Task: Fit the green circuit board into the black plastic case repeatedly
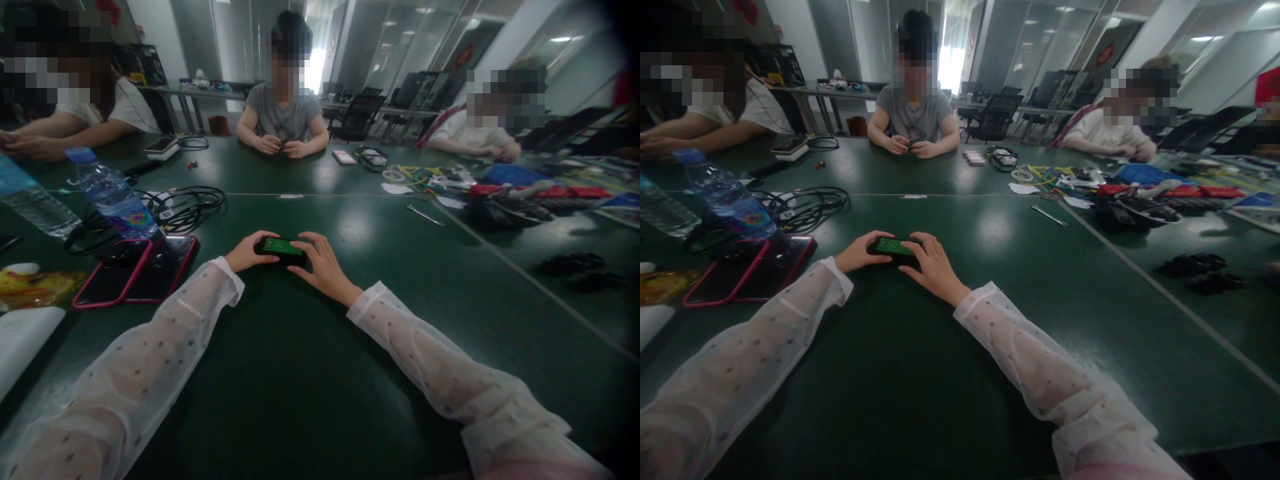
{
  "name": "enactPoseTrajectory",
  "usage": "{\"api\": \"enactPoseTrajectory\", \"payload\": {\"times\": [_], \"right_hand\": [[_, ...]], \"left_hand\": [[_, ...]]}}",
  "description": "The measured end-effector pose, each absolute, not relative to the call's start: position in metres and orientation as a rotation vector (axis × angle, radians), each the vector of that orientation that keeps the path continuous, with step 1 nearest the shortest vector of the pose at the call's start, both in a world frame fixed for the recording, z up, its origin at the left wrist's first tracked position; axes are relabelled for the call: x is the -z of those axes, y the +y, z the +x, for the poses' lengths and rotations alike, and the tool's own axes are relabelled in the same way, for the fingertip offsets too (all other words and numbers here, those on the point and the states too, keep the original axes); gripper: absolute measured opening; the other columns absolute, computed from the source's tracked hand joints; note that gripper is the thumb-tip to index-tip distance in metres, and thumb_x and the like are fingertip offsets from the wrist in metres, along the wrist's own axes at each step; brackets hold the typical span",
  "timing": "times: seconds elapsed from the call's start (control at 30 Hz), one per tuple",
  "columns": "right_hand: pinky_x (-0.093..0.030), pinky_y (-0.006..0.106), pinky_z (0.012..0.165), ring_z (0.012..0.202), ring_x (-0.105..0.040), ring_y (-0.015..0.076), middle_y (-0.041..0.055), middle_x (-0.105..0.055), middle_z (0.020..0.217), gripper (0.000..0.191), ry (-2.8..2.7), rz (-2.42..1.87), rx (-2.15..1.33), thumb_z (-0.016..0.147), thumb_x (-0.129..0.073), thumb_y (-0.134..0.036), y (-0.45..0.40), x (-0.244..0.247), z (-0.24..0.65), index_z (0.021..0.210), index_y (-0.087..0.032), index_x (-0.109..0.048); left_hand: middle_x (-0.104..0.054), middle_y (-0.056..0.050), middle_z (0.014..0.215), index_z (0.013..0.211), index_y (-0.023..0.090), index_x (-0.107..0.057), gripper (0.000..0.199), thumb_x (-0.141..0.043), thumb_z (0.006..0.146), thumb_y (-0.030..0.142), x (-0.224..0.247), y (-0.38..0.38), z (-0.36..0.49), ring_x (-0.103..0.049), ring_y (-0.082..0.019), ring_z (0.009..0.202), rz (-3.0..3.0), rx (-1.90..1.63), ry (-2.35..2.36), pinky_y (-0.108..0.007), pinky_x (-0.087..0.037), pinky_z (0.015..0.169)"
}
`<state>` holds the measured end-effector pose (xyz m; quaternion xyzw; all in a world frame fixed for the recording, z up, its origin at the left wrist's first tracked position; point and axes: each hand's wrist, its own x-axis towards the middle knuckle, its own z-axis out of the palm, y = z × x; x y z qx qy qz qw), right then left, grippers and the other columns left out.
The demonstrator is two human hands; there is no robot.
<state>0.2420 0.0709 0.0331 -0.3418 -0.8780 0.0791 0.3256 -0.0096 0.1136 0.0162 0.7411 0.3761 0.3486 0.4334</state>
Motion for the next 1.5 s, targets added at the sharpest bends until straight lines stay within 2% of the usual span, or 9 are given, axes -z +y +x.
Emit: {"api": "enactPoseTrajectory", "payload": {"times": [0.13,0.3,0.53,0.77,0.93,1.03,1.2,1.4,1.5], "right_hand": [[-0.032,0.060,0.109,0.136,-0.031,0.0361,0.0089,-0.034,0.145,0.057,-2.325,-0.954,-0.204,0.088,-0.062,-0.040,0.071,-0.030,0.241,0.138,-0.037,-0.036],[-0.040,0.057,0.102,0.129,-0.040,0.0340,0.0108,-0.042,0.136,0.044,-2.362,-0.964,-0.258,0.090,-0.057,-0.034,0.075,-0.028,0.239,0.133,-0.032,-0.044],[-0.041,0.058,0.100,0.126,-0.043,0.0340,0.0119,-0.047,0.133,0.039,-2.348,-0.952,-0.261,0.091,-0.057,-0.034,0.073,-0.033,0.235,0.128,-0.030,-0.049],[-0.041,0.054,0.103,0.124,-0.046,0.0309,0.0138,-0.046,0.134,0.058,-2.123,-0.982,-0.488,0.087,-0.062,-0.045,0.080,-0.023,0.239,0.136,-0.026,-0.039],[-0.046,0.049,0.095,0.109,-0.055,0.0279,0.0111,-0.057,0.114,0.045,-2.024,-1.062,-0.744,0.085,-0.063,-0.050,0.087,-0.024,0.244,0.119,-0.022,-0.053],[-0.048,0.047,0.093,0.106,-0.057,0.0255,0.0086,-0.057,0.115,0.041,-2.018,-0.981,-0.785,0.086,-0.063,-0.046,0.084,-0.028,0.246,0.119,-0.025,-0.051],[-0.046,0.048,0.100,0.116,-0.053,0.0263,0.0094,-0.049,0.125,0.039,-2.023,-0.979,-0.641,0.083,-0.067,-0.029,0.080,-0.029,0.246,0.118,-0.025,-0.051],[-0.047,0.048,0.102,0.117,-0.056,0.0254,0.0111,-0.054,0.126,0.057,-2.009,-0.995,-0.723,0.081,-0.069,-0.030,0.088,-0.021,0.247,0.131,-0.022,-0.043],[-0.051,0.046,0.096,0.110,-0.061,0.0237,0.0097,-0.060,0.121,0.050,-2.030,-1.000,-0.759,0.084,-0.066,-0.032,0.090,-0.020,0.247,0.129,-0.020,-0.048]], "left_hand": [[-0.060,-0.011,0.125,0.123,0.020,-0.054,0.062,-0.080,0.068,0.033,-0.018,0.113,-0.010,-0.057,-0.026,0.118,1.846,-0.866,0.945,-0.049,-0.040,0.104],[-0.058,-0.011,0.127,0.124,0.020,-0.054,0.062,-0.079,0.069,0.034,-0.020,0.111,-0.010,-0.056,-0.026,0.119,1.851,-0.839,0.964,-0.048,-0.041,0.104],[-0.060,-0.010,0.124,0.122,0.020,-0.054,0.061,-0.080,0.068,0.033,-0.018,0.113,-0.009,-0.057,-0.026,0.117,1.852,-0.864,0.962,-0.048,-0.041,0.103],[-0.060,-0.008,0.121,0.118,0.021,-0.055,0.057,-0.080,0.067,0.031,-0.015,0.114,-0.010,-0.057,-0.025,0.116,1.872,-0.895,0.930,-0.048,-0.040,0.103],[-0.059,-0.009,0.124,0.118,0.021,-0.055,0.059,-0.081,0.066,0.032,-0.016,0.114,-0.011,-0.056,-0.027,0.118,1.890,-0.914,0.968,-0.049,-0.040,0.103],[-0.054,-0.011,0.134,0.128,0.022,-0.051,0.066,-0.079,0.070,0.036,-0.018,0.113,-0.010,-0.053,-0.028,0.123,1.862,-0.892,0.956,-0.049,-0.039,0.105],[-0.052,-0.013,0.139,0.131,0.020,-0.050,0.056,-0.065,0.083,0.045,-0.018,0.113,-0.006,-0.047,-0.028,0.132,1.757,-0.935,1.014,-0.049,-0.033,0.111],[-0.058,-0.015,0.132,0.131,0.017,-0.050,0.068,-0.077,0.072,0.038,-0.015,0.114,-0.008,-0.051,-0.028,0.128,1.748,-0.950,0.990,-0.050,-0.033,0.112],[-0.060,-0.014,0.130,0.132,0.018,-0.049,0.069,-0.078,0.072,0.038,-0.011,0.117,-0.009,-0.052,-0.029,0.127,1.746,-0.967,0.998,-0.052,-0.033,0.111]]}}
